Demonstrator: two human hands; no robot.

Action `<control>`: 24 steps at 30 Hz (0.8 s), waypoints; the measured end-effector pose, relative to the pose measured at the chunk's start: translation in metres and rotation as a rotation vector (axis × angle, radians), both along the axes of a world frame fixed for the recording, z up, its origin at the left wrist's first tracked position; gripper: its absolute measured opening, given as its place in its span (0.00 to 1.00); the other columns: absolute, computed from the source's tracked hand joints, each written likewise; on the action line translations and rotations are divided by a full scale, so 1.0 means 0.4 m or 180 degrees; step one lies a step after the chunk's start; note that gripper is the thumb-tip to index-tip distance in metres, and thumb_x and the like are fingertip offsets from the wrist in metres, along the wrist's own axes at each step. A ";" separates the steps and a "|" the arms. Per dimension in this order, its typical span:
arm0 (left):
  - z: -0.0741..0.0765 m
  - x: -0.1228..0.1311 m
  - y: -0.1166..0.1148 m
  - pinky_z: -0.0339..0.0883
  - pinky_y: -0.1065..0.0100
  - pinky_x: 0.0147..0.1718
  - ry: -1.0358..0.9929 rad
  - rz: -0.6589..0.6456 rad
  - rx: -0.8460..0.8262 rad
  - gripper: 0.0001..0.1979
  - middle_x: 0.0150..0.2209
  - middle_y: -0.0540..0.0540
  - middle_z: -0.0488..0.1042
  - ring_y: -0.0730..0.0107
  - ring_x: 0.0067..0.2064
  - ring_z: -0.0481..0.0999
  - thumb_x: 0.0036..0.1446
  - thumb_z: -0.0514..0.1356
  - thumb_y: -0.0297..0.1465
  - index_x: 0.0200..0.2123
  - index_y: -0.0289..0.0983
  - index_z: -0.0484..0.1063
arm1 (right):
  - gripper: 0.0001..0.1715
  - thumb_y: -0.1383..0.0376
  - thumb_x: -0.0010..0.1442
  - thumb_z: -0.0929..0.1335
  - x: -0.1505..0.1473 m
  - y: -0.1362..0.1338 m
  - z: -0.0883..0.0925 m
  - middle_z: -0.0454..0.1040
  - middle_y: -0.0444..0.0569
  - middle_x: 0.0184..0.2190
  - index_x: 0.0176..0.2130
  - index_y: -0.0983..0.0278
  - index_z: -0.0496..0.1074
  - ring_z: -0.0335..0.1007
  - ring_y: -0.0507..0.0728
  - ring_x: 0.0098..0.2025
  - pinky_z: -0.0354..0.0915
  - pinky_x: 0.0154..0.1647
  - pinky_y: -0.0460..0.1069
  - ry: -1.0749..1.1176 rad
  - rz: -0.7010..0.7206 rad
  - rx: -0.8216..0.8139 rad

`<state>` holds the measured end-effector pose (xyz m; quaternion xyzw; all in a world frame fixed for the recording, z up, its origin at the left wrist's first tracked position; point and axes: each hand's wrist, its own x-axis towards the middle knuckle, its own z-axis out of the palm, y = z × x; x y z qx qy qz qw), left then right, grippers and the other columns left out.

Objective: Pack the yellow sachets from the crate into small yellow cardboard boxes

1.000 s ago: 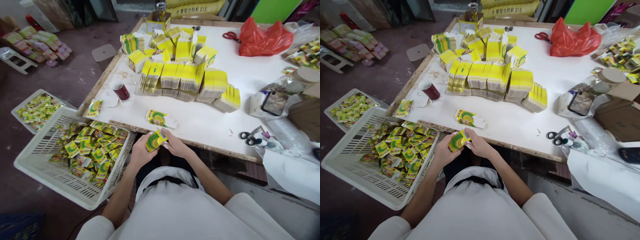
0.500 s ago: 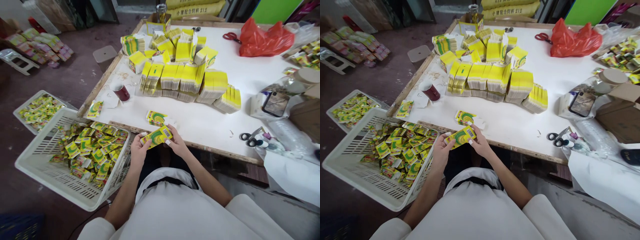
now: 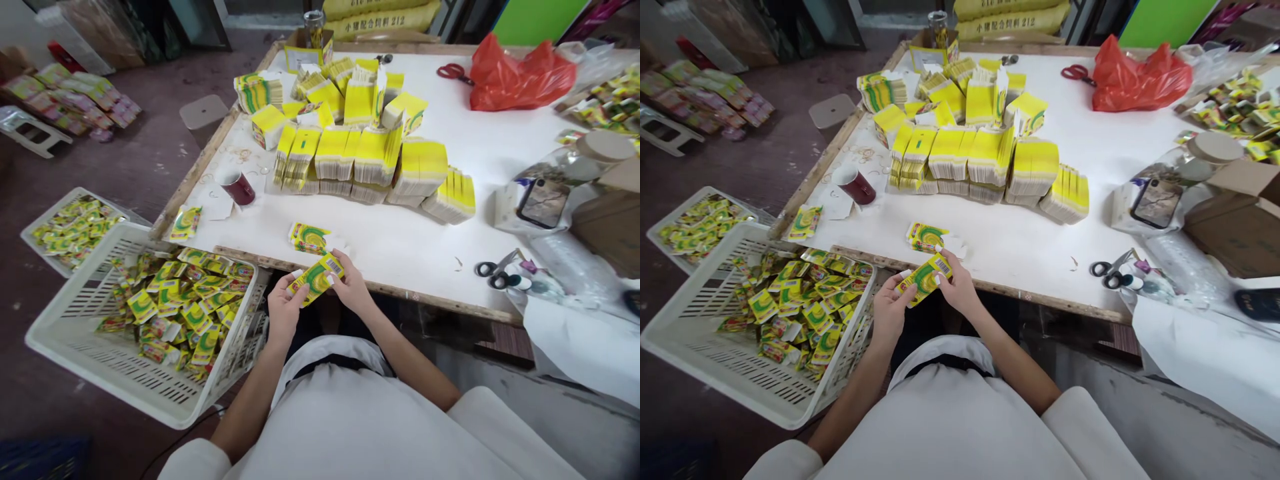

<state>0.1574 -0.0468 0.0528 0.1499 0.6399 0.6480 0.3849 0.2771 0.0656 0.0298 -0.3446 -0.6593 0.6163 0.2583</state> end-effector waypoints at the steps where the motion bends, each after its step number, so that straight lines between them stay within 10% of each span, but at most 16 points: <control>1: -0.001 -0.002 0.000 0.76 0.63 0.38 -0.0125 0.0020 0.0029 0.27 0.35 0.45 0.81 0.63 0.35 0.81 0.42 0.71 0.38 0.45 0.34 0.71 | 0.36 0.55 0.59 0.66 0.007 0.011 0.007 0.69 0.58 0.53 0.62 0.63 0.58 0.73 0.61 0.43 0.74 0.42 0.57 0.0121 0.0227 -0.0011; 8: 0.007 0.007 0.000 0.76 0.63 0.38 -0.0225 0.0053 0.0157 0.27 0.37 0.44 0.81 0.62 0.37 0.81 0.41 0.72 0.38 0.45 0.35 0.71 | 0.39 0.50 0.62 0.64 0.015 0.036 0.015 0.60 0.60 0.63 0.65 0.63 0.54 0.59 0.65 0.63 0.59 0.62 0.61 0.0212 0.0597 0.0662; 16: 0.009 0.009 0.004 0.75 0.62 0.39 -0.0447 -0.0041 0.0144 0.28 0.36 0.43 0.81 0.61 0.37 0.81 0.38 0.73 0.39 0.43 0.34 0.73 | 0.45 0.49 0.61 0.66 0.042 0.043 0.029 0.48 0.59 0.68 0.68 0.61 0.46 0.62 0.64 0.62 0.68 0.54 0.56 0.0555 0.1267 0.0155; 22: -0.010 -0.063 -0.034 0.74 0.61 0.38 0.0055 0.0063 -0.0114 0.29 0.33 0.46 0.79 0.65 0.33 0.79 0.41 0.71 0.43 0.45 0.36 0.71 | 0.51 0.55 0.58 0.69 0.009 0.013 -0.006 0.61 0.61 0.60 0.69 0.61 0.39 0.72 0.60 0.51 0.71 0.50 0.57 0.0451 0.1057 0.0145; 24: -0.019 -0.157 -0.102 0.72 0.58 0.44 0.0834 0.0319 -0.0331 0.27 0.37 0.46 0.77 0.63 0.38 0.78 0.47 0.67 0.45 0.47 0.37 0.69 | 0.43 0.58 0.56 0.69 -0.010 0.029 -0.017 0.68 0.57 0.53 0.65 0.61 0.51 0.74 0.58 0.45 0.71 0.48 0.57 0.0206 0.0872 0.0334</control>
